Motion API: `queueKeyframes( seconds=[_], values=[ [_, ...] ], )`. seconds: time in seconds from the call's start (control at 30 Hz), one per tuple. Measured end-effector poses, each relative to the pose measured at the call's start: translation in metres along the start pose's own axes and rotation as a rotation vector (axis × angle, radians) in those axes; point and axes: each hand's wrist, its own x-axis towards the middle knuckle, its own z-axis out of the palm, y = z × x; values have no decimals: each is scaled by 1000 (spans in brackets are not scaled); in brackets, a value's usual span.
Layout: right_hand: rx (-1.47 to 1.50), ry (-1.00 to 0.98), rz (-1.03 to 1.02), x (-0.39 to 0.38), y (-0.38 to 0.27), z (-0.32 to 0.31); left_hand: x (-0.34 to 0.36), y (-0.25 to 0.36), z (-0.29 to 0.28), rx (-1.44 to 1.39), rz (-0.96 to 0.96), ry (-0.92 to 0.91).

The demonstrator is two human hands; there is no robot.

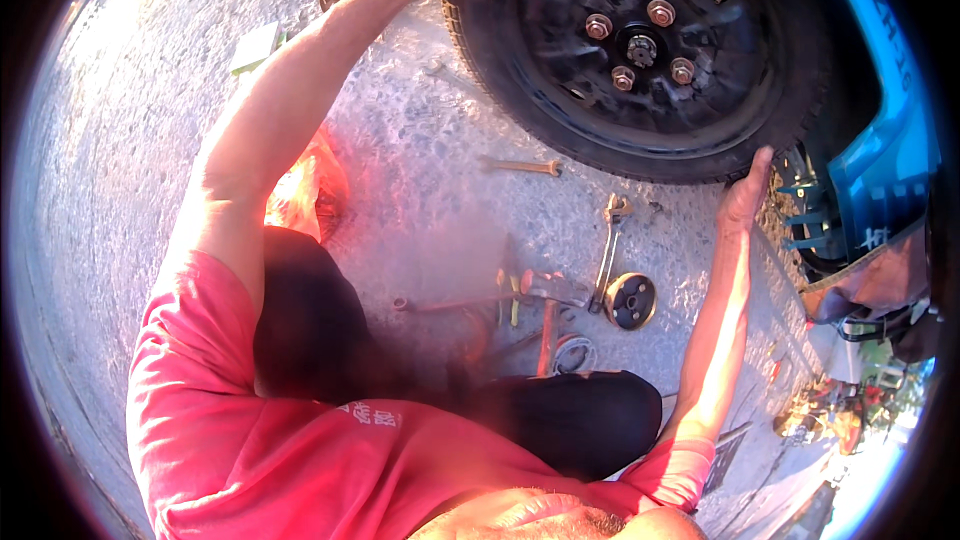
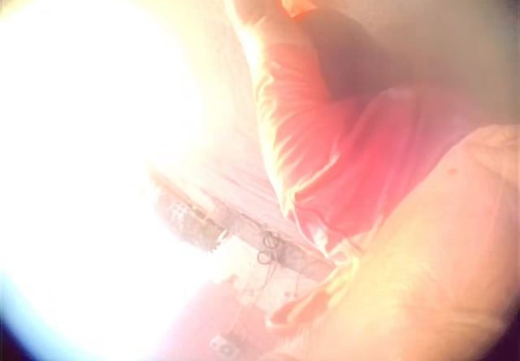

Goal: The person removes the wheel from a three-wheeled vehicle and uses a hammer, wrenches, and pliers to disassemble the brake components on the axle. They handle the wheel, brake shoe, and various bolts while working on the ground.

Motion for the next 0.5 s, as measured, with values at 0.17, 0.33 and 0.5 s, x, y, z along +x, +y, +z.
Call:
queueKeyframes(
  seconds=[0.17,0.33,0.5],
  values=[
    [47,88,1,10,-12,4,-14,-42,11,-90,49,77],
    [-115,77,-196,46,-11,-19,-32,-54,11,-84,46,102],
    [-226,184,-160,43,-2,-18,-31,-42,3,98,61,54]
  ],
)
